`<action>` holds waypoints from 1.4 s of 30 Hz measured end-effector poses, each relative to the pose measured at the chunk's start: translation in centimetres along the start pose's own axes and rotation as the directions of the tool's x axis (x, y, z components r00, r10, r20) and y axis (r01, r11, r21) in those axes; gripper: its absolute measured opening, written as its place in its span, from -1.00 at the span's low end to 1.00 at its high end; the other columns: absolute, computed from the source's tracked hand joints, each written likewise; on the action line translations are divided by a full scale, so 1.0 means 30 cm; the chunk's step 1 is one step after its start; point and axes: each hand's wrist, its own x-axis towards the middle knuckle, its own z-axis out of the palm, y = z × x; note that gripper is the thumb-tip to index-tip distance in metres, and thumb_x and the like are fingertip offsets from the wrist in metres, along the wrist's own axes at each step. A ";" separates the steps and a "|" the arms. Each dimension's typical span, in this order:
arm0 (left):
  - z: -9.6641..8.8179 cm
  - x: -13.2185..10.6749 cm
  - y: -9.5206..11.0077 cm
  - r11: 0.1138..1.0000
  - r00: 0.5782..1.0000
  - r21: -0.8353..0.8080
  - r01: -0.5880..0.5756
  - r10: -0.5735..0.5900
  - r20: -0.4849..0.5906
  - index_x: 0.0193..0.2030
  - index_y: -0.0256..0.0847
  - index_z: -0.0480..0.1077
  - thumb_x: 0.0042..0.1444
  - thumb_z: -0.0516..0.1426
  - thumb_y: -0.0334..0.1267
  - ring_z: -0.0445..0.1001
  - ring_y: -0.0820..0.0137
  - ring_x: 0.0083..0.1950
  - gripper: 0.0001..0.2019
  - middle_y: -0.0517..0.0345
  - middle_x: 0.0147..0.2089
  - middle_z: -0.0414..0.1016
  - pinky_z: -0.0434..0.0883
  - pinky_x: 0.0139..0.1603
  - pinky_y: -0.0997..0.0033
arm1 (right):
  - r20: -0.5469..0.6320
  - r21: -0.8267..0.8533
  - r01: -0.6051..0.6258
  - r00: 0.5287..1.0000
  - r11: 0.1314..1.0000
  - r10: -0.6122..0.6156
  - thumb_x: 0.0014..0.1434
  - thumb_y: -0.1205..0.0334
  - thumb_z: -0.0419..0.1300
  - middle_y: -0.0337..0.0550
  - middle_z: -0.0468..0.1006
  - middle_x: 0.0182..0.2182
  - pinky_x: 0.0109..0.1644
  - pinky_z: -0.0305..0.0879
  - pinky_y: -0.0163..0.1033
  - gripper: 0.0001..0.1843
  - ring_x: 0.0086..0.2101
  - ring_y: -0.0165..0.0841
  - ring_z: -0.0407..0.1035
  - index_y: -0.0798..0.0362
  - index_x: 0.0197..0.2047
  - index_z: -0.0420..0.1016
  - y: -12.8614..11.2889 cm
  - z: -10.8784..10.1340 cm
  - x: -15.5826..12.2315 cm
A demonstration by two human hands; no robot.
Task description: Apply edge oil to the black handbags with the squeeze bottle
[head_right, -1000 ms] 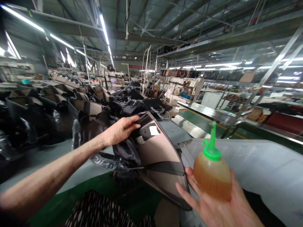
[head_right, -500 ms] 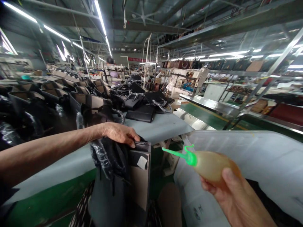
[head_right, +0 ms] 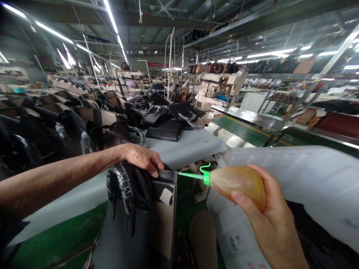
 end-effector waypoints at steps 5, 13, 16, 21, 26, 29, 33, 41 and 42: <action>-0.003 0.010 -0.003 0.995 0.999 -0.095 0.034 -0.031 0.031 -0.24 -0.21 0.49 -0.03 0.16 -0.29 0.44 0.44 -0.38 -0.81 0.26 -0.38 0.53 0.40 -0.33 0.52 | 0.008 0.030 0.028 1.000 0.999 -0.028 -0.06 -0.29 0.23 -0.20 0.45 -0.06 0.03 0.24 0.27 -0.31 -0.12 0.03 0.38 -0.24 0.11 0.31 -0.031 0.009 0.020; -0.007 0.032 -0.028 0.987 0.996 -0.155 0.054 -0.043 0.076 -0.25 -0.18 0.54 -0.05 0.21 -0.27 0.45 0.44 -0.45 -0.81 0.24 -0.45 0.54 0.41 -0.44 0.55 | 0.038 0.068 0.063 0.997 0.996 -0.066 -0.06 -0.25 0.26 -0.20 0.43 -0.05 0.07 0.22 0.21 -0.32 -0.11 -0.01 0.36 -0.20 0.10 0.30 -0.053 0.033 0.043; -0.009 0.032 -0.028 0.986 0.997 -0.161 0.044 -0.033 0.069 -0.24 -0.18 0.54 -0.06 0.23 -0.28 0.46 0.44 -0.46 -0.80 0.23 -0.45 0.54 0.41 -0.45 0.56 | 0.042 0.061 0.068 0.997 0.996 -0.070 -0.07 -0.25 0.27 -0.20 0.43 -0.05 0.08 0.22 0.22 -0.32 -0.10 0.00 0.35 -0.19 0.09 0.31 -0.060 0.032 0.046; -0.012 0.027 -0.019 0.986 0.996 -0.166 0.029 -0.015 0.090 -0.23 -0.18 0.55 -0.01 0.18 -0.32 0.45 0.47 -0.48 -0.81 0.25 -0.47 0.53 0.42 -0.46 0.58 | 0.078 0.071 0.066 0.994 0.995 -0.072 -0.06 -0.23 0.28 -0.21 0.42 -0.05 0.10 0.21 0.21 -0.32 -0.12 -0.03 0.36 -0.21 0.11 0.29 -0.064 0.035 0.042; -0.011 0.024 -0.018 0.985 0.996 -0.169 0.040 -0.025 0.089 -0.24 -0.19 0.55 -0.03 0.20 -0.30 0.45 0.46 -0.48 -0.81 0.23 -0.48 0.53 0.41 -0.48 0.57 | 0.041 0.061 0.108 0.993 0.992 -0.110 -0.09 -0.22 0.29 -0.19 0.43 -0.07 0.05 0.30 0.15 -0.34 -0.13 -0.03 0.36 -0.17 0.05 0.33 -0.077 0.036 0.043; -0.012 0.023 -0.021 0.986 0.996 -0.164 0.035 -0.020 0.093 -0.23 -0.18 0.55 -0.03 0.20 -0.29 0.44 0.45 -0.48 -0.81 0.23 -0.47 0.53 0.40 -0.49 0.57 | 0.051 0.057 0.113 0.992 0.992 -0.116 -0.11 -0.23 0.29 -0.19 0.43 -0.09 0.06 0.30 0.13 -0.32 -0.16 -0.04 0.37 -0.17 0.05 0.33 -0.078 0.032 0.045; -0.014 0.024 -0.022 0.985 0.995 -0.165 0.044 -0.029 0.093 -0.24 -0.18 0.55 -0.04 0.20 -0.29 0.44 0.45 -0.48 -0.80 0.22 -0.47 0.54 0.41 -0.48 0.56 | 0.076 0.044 0.137 0.987 0.990 -0.140 -0.06 -0.19 0.29 -0.19 0.43 -0.11 0.04 0.34 0.05 -0.35 -0.18 -0.07 0.39 -0.15 0.07 0.33 -0.067 0.025 0.044; -0.012 0.027 -0.018 0.988 0.995 -0.154 0.030 -0.016 0.095 -0.22 -0.18 0.55 -0.02 0.19 -0.30 0.44 0.46 -0.49 -0.80 0.23 -0.49 0.53 0.40 -0.50 0.58 | 0.117 0.056 0.213 0.969 0.976 -0.218 -0.03 -0.15 0.30 -0.22 0.45 -0.06 0.02 0.38 -0.02 -0.43 -0.16 -0.10 0.40 -0.22 0.05 0.36 -0.045 0.013 0.042; -0.011 0.027 -0.017 0.987 0.995 -0.158 0.035 -0.020 0.094 -0.23 -0.18 0.55 -0.02 0.19 -0.30 0.45 0.46 -0.49 -0.80 0.23 -0.49 0.53 0.40 -0.49 0.58 | 0.129 0.071 0.216 0.966 0.974 -0.224 -0.03 -0.14 0.30 -0.23 0.44 -0.03 0.03 0.37 -0.02 -0.43 -0.14 -0.10 0.40 -0.24 0.06 0.36 -0.045 0.012 0.041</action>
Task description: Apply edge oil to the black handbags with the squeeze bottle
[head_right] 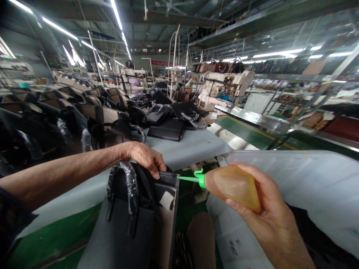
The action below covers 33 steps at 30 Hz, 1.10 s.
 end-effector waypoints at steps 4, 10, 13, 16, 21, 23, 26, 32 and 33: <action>0.001 0.001 0.005 1.000 1.000 -0.003 0.020 -0.020 -0.010 -0.26 -0.20 0.55 -0.04 0.19 -0.32 0.44 0.46 -0.49 -0.82 0.24 -0.48 0.53 0.41 -0.48 0.58 | 0.030 0.047 0.001 1.000 0.999 -0.002 0.00 -0.11 0.28 -0.30 0.41 0.04 0.08 0.31 0.00 -0.45 -0.04 -0.04 0.35 -0.27 0.08 0.34 -0.010 -0.002 -0.009; -0.002 0.008 0.001 1.000 1.000 0.011 0.002 -0.002 0.000 -0.26 -0.20 0.55 -0.05 0.20 -0.31 0.43 0.46 -0.51 -0.82 0.23 -0.50 0.52 0.41 -0.50 0.58 | -0.018 0.061 -0.020 1.000 0.998 0.021 -0.01 -0.09 0.30 -0.28 0.40 -0.01 0.07 0.33 0.01 -0.44 -0.07 -0.04 0.36 -0.28 0.07 0.34 -0.007 0.009 -0.007; 0.000 0.010 0.000 1.000 1.000 0.016 0.014 -0.014 0.006 -0.27 -0.19 0.55 -0.03 0.19 -0.31 0.43 0.48 -0.52 -0.83 0.25 -0.50 0.51 0.40 -0.51 0.60 | 0.001 0.065 -0.032 0.999 0.997 0.032 -0.01 -0.13 0.29 -0.27 0.38 0.00 0.08 0.31 0.04 -0.41 -0.05 -0.02 0.34 -0.30 0.10 0.31 0.009 0.011 -0.009; 0.004 0.010 0.007 0.999 0.999 0.005 0.037 -0.037 -0.006 -0.30 -0.20 0.54 -0.03 0.18 -0.33 0.42 0.48 -0.52 -0.86 0.25 -0.51 0.50 0.39 -0.52 0.61 | -0.020 0.013 0.000 1.000 1.000 0.000 -0.06 -0.15 0.31 -0.21 0.40 -0.02 0.03 0.35 0.09 -0.39 -0.09 -0.01 0.37 -0.22 0.06 0.35 0.019 0.006 -0.012; 0.004 0.008 0.020 0.998 0.998 0.007 0.061 -0.061 -0.013 -0.34 -0.22 0.53 -0.05 0.17 -0.36 0.43 0.48 -0.49 -0.88 0.25 -0.51 0.50 0.39 -0.48 0.60 | -0.012 0.005 -0.003 1.000 1.000 0.004 -0.04 -0.13 0.31 -0.17 0.46 -0.07 -0.10 0.45 -0.14 -0.42 -0.19 -0.14 0.43 -0.17 0.04 0.37 0.015 -0.006 -0.020; 0.001 0.009 0.020 0.998 0.998 0.009 0.064 -0.064 -0.018 -0.33 -0.22 0.52 -0.05 0.18 -0.35 0.42 0.48 -0.49 -0.88 0.26 -0.50 0.49 0.39 -0.48 0.59 | -0.010 0.000 0.014 1.000 1.000 -0.014 -0.05 -0.13 0.32 -0.18 0.46 -0.07 -0.17 0.47 -0.22 -0.44 -0.20 -0.17 0.43 -0.18 0.01 0.38 0.009 -0.009 -0.021; -0.001 0.008 0.018 0.998 0.998 0.020 0.061 -0.061 -0.022 -0.32 -0.22 0.52 -0.06 0.18 -0.33 0.42 0.47 -0.49 -0.86 0.26 -0.50 0.49 0.39 -0.46 0.57 | 0.003 0.011 0.000 1.000 1.000 0.000 -0.06 -0.11 0.33 -0.17 0.46 -0.10 -0.23 0.48 -0.26 -0.45 -0.24 -0.19 0.44 -0.15 0.00 0.40 -0.002 -0.009 -0.018; -0.001 0.008 0.014 0.998 0.999 0.029 0.051 -0.050 -0.017 -0.29 -0.23 0.53 -0.08 0.18 -0.30 0.43 0.44 -0.46 -0.82 0.23 -0.47 0.52 0.40 -0.41 0.53 | 0.021 0.005 0.033 0.999 0.999 -0.033 -0.03 -0.11 0.32 -0.19 0.47 -0.10 -0.20 0.47 -0.29 -0.48 -0.22 -0.20 0.44 -0.13 -0.01 0.41 -0.002 -0.019 -0.015; -0.001 0.009 0.013 0.998 0.998 0.030 0.053 -0.053 -0.017 -0.28 -0.23 0.53 -0.08 0.19 -0.29 0.44 0.44 -0.45 -0.81 0.23 -0.47 0.53 0.40 -0.41 0.53 | 0.030 -0.002 0.041 0.999 0.999 -0.041 -0.02 -0.11 0.31 -0.21 0.48 -0.12 -0.21 0.47 -0.31 -0.48 -0.24 -0.22 0.44 -0.14 -0.01 0.40 0.003 -0.022 -0.015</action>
